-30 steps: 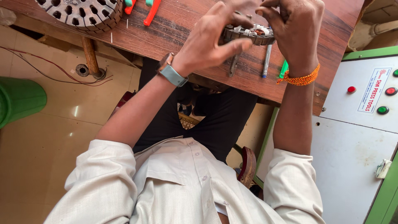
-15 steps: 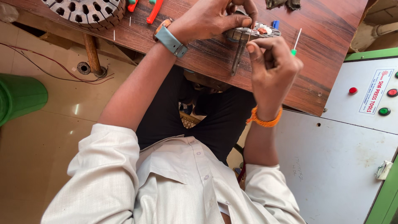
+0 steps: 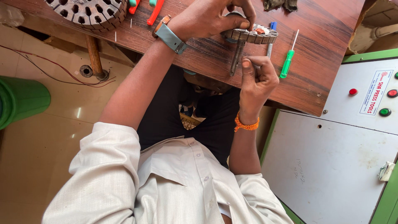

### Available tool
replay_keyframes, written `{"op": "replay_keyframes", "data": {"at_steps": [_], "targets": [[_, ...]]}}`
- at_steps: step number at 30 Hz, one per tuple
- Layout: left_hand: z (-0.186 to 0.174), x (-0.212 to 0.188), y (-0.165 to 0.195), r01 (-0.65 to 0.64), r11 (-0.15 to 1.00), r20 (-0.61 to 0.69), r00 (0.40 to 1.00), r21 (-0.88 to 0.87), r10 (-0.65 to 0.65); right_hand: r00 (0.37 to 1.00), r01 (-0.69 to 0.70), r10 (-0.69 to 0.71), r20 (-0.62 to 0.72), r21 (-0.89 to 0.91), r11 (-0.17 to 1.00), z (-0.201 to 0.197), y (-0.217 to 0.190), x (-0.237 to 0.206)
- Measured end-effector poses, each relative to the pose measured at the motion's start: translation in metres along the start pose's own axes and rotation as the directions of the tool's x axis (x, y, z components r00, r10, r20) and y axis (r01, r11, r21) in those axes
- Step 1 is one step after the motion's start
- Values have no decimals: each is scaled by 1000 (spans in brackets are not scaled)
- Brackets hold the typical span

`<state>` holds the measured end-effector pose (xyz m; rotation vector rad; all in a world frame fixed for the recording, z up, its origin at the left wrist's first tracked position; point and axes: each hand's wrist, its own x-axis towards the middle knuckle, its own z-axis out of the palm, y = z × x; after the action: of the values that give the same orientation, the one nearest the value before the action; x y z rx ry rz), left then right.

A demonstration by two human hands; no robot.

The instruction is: The person assembles a cylindrical electrical component by inserting small white and orange pieces into slots on a metal rotor. They use a green screwdriver to adjust and secure the pieces, repeatedly rotating and inspecting the assembly on a wooden workbench.

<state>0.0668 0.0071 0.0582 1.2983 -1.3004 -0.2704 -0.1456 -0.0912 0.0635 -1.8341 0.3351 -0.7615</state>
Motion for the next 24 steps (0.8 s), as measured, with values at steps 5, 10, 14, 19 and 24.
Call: {"op": "replay_keyframes", "data": {"at_steps": [5, 10, 14, 19, 24], "targets": [[-4, 5, 4, -58, 996, 14, 998, 63, 58, 996, -19, 27, -81, 91, 996, 8, -1, -4], [-6, 6, 5, -103, 991, 49, 994, 80, 99, 994, -4, 21, -108, 147, 989, 11, 2, -11], [-7, 3, 0, -87, 994, 54, 995, 64, 84, 999, 9, -7, -42, 59, 998, 15, 9, -20], [-14, 2, 13, 43, 998, 95, 994, 51, -48, 998, -12, 2, -69, -153, 988, 11, 18, -25], [23, -21, 46, -110, 897, -99, 981, 428, 168, 991, -73, 44, -125, -234, 970, -7, 24, -28]]}}
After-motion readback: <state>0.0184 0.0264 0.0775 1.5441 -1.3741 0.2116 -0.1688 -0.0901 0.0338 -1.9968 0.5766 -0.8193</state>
